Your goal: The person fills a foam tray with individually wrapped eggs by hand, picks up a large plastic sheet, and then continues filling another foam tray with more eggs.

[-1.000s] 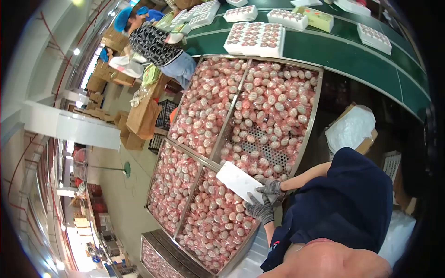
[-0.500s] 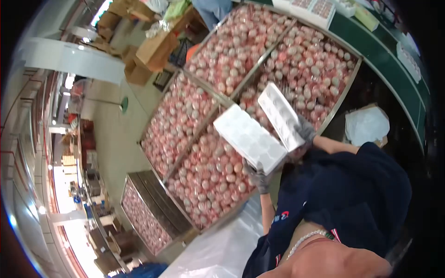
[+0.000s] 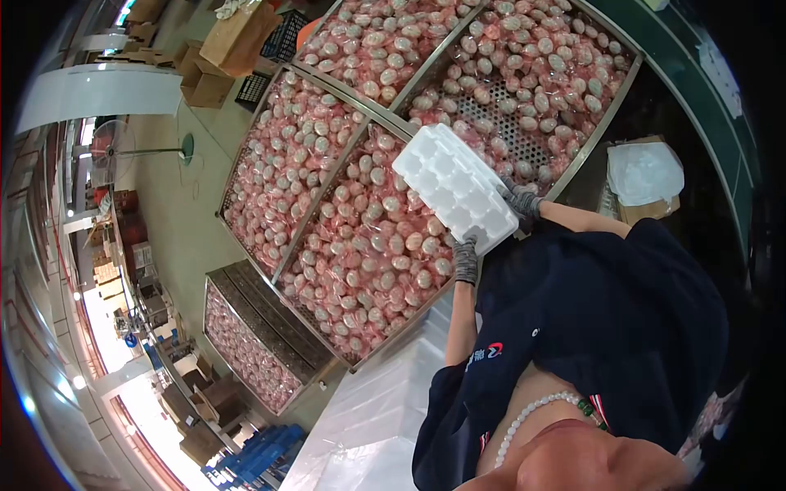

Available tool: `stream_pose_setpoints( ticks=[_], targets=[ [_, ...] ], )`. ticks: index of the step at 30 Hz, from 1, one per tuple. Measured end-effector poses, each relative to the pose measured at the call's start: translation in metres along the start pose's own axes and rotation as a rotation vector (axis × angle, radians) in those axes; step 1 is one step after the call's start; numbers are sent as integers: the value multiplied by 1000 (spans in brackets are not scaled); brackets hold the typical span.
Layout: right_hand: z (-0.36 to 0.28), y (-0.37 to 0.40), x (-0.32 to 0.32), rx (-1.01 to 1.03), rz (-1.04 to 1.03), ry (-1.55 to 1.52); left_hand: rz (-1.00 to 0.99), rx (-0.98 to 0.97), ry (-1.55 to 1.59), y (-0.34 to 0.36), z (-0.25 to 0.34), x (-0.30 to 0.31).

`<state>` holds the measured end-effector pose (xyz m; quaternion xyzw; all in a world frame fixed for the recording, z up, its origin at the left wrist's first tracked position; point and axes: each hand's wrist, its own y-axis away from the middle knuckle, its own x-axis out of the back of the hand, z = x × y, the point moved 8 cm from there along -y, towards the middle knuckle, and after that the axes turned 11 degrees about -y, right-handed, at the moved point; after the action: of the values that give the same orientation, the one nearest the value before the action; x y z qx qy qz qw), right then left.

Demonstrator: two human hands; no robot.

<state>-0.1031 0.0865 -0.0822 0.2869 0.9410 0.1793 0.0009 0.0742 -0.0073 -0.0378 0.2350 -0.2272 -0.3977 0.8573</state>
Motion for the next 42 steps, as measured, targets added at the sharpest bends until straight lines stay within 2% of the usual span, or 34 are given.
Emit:
stream_pose_setpoints(
  ticks=[3, 5, 9, 11, 12, 13, 14, 15, 17, 19, 20, 21, 22, 23, 24, 25, 26, 27, 28, 30, 31, 33, 34, 35, 37, 38, 39, 40, 41, 42],
  targets=[
    [-20, -7, 0, 52, -55, -15, 69, 67, -53, -13, -22, -5],
    [-24, -14, 7, 75, -95, -30, 113, -80, -185, -45, -68, -10],
    [-41, -29, 15, 47, -166, -240, 231, -129, -441, -46, -60, -12],
    [-67, -30, 10, 274, -46, 347, 190, -94, -362, -40, -50, -16],
    [-80, -32, 12, 260, -36, 337, 175, -83, -367, -32, -33, -18],
    [-90, -34, 11, 128, -133, 377, 163, -71, -374, -26, -22, -20],
    [-89, -34, 12, -1, -233, 415, 93, 46, -374, -38, -58, -15],
    [-87, -35, 14, -8, -228, 404, 86, 51, -385, -36, -45, -15],
    [-77, -36, 14, 18, -230, 284, 96, 183, 115, -24, -14, -19],
    [-57, -38, 19, -1, -210, 219, 178, 2, -177, -60, -85, 7],
    [-59, -39, 23, 28, -229, 257, 159, -181, -713, -66, -94, 3],
    [-61, -42, 27, 61, -249, 297, 149, -375, -992, -61, -83, -11],
    [-71, -48, 33, 217, -283, 247, 212, -592, -1317, -53, -73, -26],
    [-64, -56, 43, 146, -401, 62, 337, -808, -1581, -41, -64, -40],
    [-57, -66, 54, 76, -518, -124, 292, -337, -983, -42, -37, -16],
    [-43, -88, 86, 71, -269, 174, 233, 100, -367, -39, -44, -6],
    [-35, -106, 119, 65, -9, 462, 204, 65, -460, -41, -48, -8],
    [-30, -124, 133, 79, 48, 751, 179, 27, -553, -42, -54, -10],
    [-24, -143, 148, 93, 110, 1042, 270, 61, -642, -33, -21, -13],
    [-1, -190, 170, 128, 70, 1084, 308, 58, -654, -42, -43, -8],
    [21, -202, 173, 105, 125, 1015, 327, 57, -660, -47, -55, -5],
    [46, -218, 173, -16, 103, 1070, 248, 52, -256, -44, -46, -9],
    [42, -221, 169, -10, 94, 1070, 210, -17, -411, -44, -18, -21],
    [34, -215, 171, -72, 100, 1016, 215, -8, -411, -41, -4, -24],
    [26, -200, 167, -135, 104, 965, 328, -11, -761, -33, 15, -20],
    [22, -191, 174, -178, 186, 719, 270, 20, -579, -38, -15, -17],
    [24, -184, 183, -215, 264, 473, 273, 13, -572, -39, -13, -13],
    [26, -180, 184, -228, 211, 197, 133, -26, -362, -42, -12, -19],
    [26, -172, 189, -227, 221, 205, -13, -65, -152, -43, -10, -27],
    [43, -163, 179, -305, 187, -595, -24, -73, -146, -45, -1, -26]
  ],
)
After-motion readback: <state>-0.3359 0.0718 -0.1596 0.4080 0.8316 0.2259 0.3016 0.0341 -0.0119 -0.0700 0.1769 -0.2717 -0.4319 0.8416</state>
